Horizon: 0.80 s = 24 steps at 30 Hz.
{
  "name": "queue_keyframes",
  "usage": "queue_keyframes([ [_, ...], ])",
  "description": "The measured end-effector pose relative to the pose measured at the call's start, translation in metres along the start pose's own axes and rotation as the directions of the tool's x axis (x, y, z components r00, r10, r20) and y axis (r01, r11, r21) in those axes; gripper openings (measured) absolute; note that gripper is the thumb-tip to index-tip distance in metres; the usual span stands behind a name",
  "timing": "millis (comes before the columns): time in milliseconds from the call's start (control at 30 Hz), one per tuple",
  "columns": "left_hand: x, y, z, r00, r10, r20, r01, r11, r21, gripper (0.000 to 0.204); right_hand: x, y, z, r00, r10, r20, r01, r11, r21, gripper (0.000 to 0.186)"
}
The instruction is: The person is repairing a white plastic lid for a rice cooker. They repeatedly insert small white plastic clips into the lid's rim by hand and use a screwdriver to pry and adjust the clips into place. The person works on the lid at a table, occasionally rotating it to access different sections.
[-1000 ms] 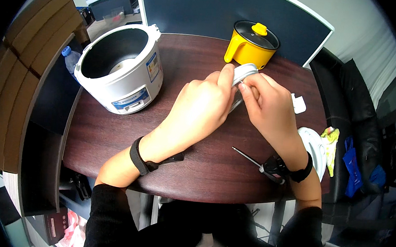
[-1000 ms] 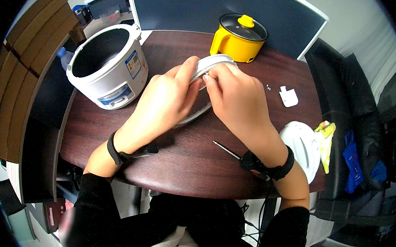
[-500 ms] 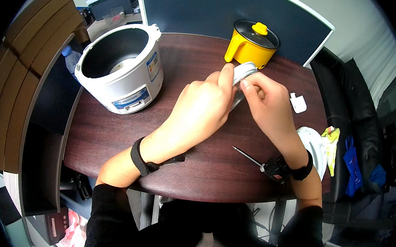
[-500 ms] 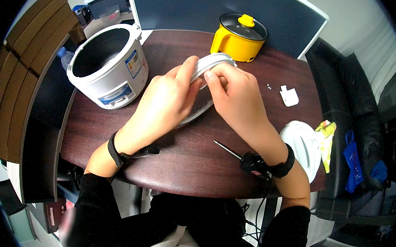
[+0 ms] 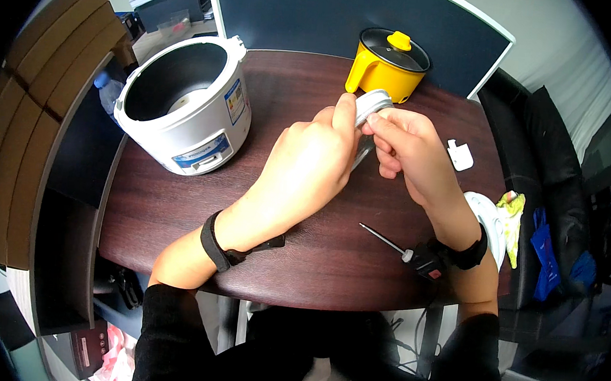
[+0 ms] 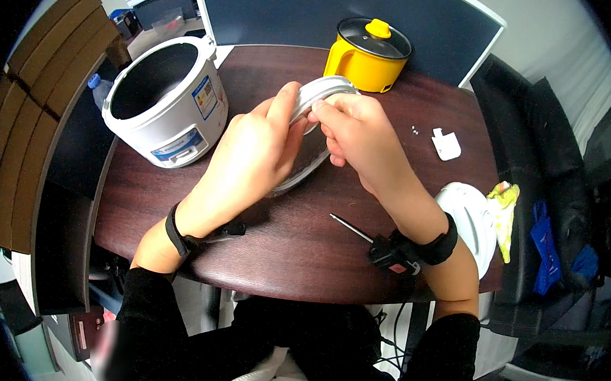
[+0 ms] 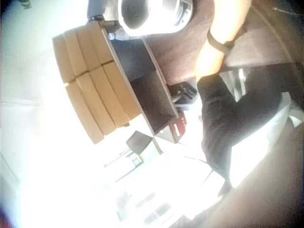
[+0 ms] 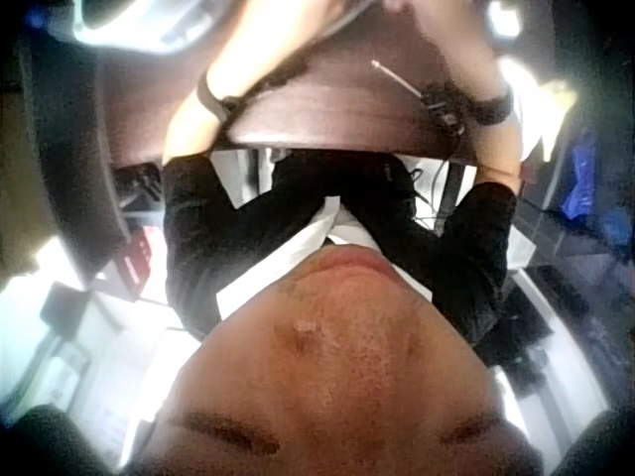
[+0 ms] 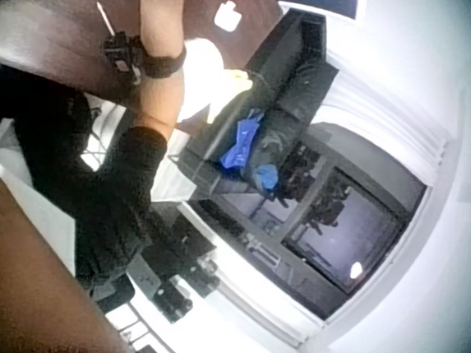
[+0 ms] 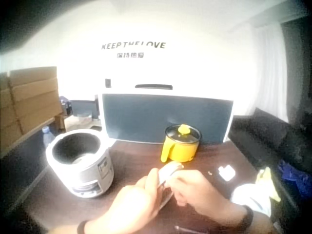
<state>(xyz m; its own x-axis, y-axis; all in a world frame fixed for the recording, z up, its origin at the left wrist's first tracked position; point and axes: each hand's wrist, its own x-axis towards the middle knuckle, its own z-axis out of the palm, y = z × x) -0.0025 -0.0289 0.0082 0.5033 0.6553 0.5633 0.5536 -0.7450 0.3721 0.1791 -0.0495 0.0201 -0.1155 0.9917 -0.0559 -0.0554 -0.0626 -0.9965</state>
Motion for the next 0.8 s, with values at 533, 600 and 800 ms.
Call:
queue_keyframes([
  [533, 0.0, 0.0, 0.001, 1.0, 0.005, 0.005, -0.005, 1.0, 0.017, 0.041, 0.0, -0.001, 0.005, 0.997, -0.07, -0.034, 0.07, 0.997, -0.015, 0.021],
  [600, -0.001, -0.001, 0.001, 1.0, 0.023, -0.008, -0.023, 1.0, -0.003, 0.041, -0.001, 0.0, 0.003, 0.996, -0.083, -0.032, 0.082, 0.996, -0.037, 0.025],
  [800, 0.0, -0.001, -0.005, 1.0, 0.015, 0.024, -0.014, 0.999, -0.034, 0.04, -0.008, 0.005, 0.013, 0.746, -0.661, 0.083, 0.443, 0.4, -0.802, 0.017],
])
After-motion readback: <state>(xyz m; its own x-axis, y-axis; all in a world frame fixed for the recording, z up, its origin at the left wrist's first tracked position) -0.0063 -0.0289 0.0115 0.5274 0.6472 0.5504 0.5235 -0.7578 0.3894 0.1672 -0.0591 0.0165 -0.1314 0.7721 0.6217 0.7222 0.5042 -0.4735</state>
